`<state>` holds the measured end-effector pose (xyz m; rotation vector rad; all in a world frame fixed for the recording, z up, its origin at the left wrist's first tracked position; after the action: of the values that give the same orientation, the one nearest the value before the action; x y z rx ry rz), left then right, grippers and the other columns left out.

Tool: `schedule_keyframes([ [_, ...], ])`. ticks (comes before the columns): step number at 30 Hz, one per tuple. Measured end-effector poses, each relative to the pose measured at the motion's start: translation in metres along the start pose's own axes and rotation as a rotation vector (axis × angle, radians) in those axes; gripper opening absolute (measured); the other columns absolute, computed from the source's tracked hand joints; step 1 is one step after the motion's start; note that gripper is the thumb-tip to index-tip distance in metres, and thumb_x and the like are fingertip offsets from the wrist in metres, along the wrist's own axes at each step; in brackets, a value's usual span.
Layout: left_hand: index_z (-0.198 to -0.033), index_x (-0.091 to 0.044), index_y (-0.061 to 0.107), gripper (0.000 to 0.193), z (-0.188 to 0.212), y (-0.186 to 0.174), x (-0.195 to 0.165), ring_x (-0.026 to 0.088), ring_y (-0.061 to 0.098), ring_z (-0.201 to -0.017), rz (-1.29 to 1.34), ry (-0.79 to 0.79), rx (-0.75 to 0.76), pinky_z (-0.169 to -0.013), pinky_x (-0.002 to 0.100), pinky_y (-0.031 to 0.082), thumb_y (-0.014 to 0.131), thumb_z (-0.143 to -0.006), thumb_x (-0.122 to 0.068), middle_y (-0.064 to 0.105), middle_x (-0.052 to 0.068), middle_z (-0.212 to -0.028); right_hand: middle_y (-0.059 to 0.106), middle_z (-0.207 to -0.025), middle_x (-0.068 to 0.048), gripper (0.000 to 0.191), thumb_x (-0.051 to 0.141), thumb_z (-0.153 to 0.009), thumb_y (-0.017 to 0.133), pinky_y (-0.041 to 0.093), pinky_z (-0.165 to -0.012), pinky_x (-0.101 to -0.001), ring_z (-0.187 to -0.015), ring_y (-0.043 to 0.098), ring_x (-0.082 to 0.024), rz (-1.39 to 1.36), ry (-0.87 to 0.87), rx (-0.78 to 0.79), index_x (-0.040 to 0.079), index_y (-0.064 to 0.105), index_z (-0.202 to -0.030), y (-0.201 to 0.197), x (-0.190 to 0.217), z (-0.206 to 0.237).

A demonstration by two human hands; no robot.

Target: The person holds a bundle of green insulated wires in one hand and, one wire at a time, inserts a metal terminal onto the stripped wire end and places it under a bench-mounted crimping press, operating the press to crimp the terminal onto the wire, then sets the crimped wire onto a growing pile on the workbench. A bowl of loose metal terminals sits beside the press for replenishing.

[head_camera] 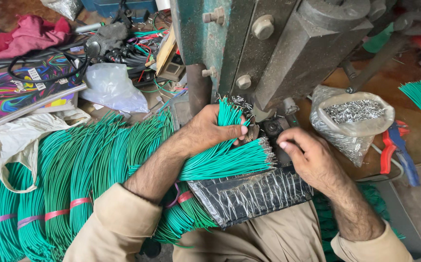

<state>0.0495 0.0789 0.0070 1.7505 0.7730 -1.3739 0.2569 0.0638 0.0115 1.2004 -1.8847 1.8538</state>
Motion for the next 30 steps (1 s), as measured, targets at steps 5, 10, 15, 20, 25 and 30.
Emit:
schedule_keyframes([
  [5, -0.097, -0.001, 0.07, 0.012, 0.001, -0.007, 0.001, 0.01, 0.067, -0.074, -0.148, -0.071, -0.088, -0.069, 0.028, 0.056, 0.073, -0.093, -0.012, 0.071, 0.002, -0.08, 0.074, -0.102, -0.013, 0.013, 0.001, -0.102, 0.063, 0.06, -0.087, -0.0303, -0.094, 0.071, -0.017, -0.586, -0.075, -0.134, -0.005, 0.066, -0.113, 0.008, -0.011, -0.02],
  [10, -0.087, -0.001, 0.072, 0.015, 0.003, -0.011, -0.002, 0.009, 0.067, -0.071, -0.289, -0.081, -0.117, -0.068, 0.028, 0.056, 0.071, -0.093, -0.015, 0.071, 0.001, -0.076, 0.076, -0.108, -0.011, 0.017, 0.001, -0.099, 0.063, 0.058, -0.09, -0.0269, -0.097, 0.072, -0.013, -0.714, -0.111, -0.104, -0.005, 0.063, -0.115, 0.029, -0.004, -0.031],
  [15, -0.087, -0.002, 0.072, 0.015, 0.004, -0.012, -0.003, 0.009, 0.067, -0.07, -0.297, -0.102, -0.141, -0.067, 0.027, 0.056, 0.071, -0.093, -0.016, 0.071, 0.001, -0.075, 0.077, -0.095, -0.008, 0.013, 0.005, -0.097, 0.07, 0.059, -0.082, -0.0249, -0.088, 0.072, -0.01, -0.678, -0.071, -0.094, -0.005, 0.072, -0.105, 0.03, -0.002, -0.041],
  [20, -0.087, -0.002, 0.072, 0.016, 0.004, -0.011, -0.001, 0.009, 0.067, -0.07, -0.297, -0.131, -0.162, -0.066, 0.027, 0.057, 0.073, -0.092, -0.018, 0.071, 0.001, -0.075, 0.077, -0.089, -0.003, 0.01, 0.007, -0.097, 0.072, 0.056, -0.075, -0.0215, -0.083, 0.067, -0.005, -0.505, -0.053, -0.092, -0.001, 0.075, -0.102, 0.031, 0.0, -0.042],
  [25, -0.088, -0.003, 0.073, 0.015, 0.004, -0.014, -0.001, 0.009, 0.067, -0.069, -0.303, -0.138, -0.169, -0.065, 0.027, 0.057, 0.073, -0.091, -0.018, 0.071, 0.001, -0.075, 0.077, -0.086, -0.002, 0.009, 0.008, -0.094, 0.075, 0.055, -0.072, -0.0217, -0.079, 0.066, -0.005, -0.437, -0.058, -0.135, 0.0, 0.077, -0.097, 0.028, 0.0, -0.041],
  [30, -0.089, -0.002, 0.072, 0.017, 0.003, -0.016, -0.001, 0.008, 0.066, -0.07, -0.335, -0.104, -0.167, -0.065, 0.028, 0.056, 0.073, -0.093, -0.018, 0.07, 0.0, -0.075, 0.078, -0.085, -0.003, 0.009, 0.007, -0.093, 0.076, 0.055, -0.072, -0.0228, -0.078, 0.068, -0.006, -0.383, -0.08, -0.171, -0.001, 0.078, -0.097, 0.025, 0.004, -0.041],
])
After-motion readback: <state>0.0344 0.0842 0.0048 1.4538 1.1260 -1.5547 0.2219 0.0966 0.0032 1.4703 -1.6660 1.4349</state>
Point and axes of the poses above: each hand's wrist, its own z-axis away from the middle knuckle, its own y-axis out of the palm, x = y × z, the point moved 9 cm from there along -z, towards the middle knuckle
